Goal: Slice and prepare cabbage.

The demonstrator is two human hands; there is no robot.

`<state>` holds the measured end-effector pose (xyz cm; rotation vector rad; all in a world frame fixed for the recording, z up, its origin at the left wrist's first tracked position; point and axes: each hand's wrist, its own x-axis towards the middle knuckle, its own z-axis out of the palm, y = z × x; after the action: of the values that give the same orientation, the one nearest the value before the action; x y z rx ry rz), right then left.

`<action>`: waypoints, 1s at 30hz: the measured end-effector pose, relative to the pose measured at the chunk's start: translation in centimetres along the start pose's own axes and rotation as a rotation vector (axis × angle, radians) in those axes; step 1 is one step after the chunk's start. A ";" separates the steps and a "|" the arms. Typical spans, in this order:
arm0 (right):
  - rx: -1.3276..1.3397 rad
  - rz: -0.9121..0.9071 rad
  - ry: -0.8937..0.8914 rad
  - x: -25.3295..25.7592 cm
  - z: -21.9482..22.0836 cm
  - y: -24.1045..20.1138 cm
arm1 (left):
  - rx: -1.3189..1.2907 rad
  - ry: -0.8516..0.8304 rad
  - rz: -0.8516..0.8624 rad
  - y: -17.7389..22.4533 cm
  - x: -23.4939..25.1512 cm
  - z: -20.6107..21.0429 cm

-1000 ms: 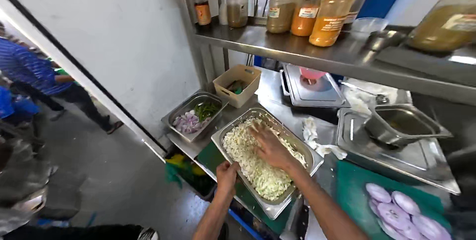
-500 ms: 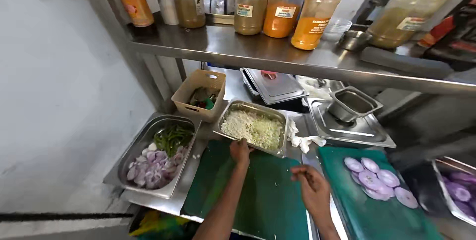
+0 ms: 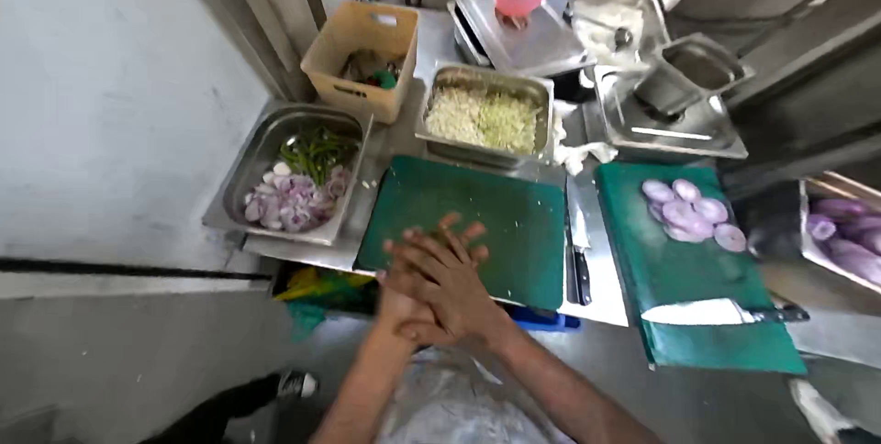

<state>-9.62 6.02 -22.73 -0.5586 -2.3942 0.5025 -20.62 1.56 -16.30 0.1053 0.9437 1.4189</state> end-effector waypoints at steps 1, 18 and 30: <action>-0.019 0.018 -0.004 -1.1 1.1 0.5 | -0.006 -0.177 0.068 0.4 -1.0 -2.7; -0.321 0.848 -0.377 -29.2 5.8 10.3 | 0.395 0.237 -0.219 -30.5 2.8 -12.9; -0.195 0.875 -0.619 -32.6 5.5 0.2 | -0.029 0.427 -0.169 -34.6 -2.2 -15.2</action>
<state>10.28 -11.36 -42.63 -1.7844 -2.6762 0.9078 -2.41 -14.62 -45.25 -0.3045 1.2479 1.3200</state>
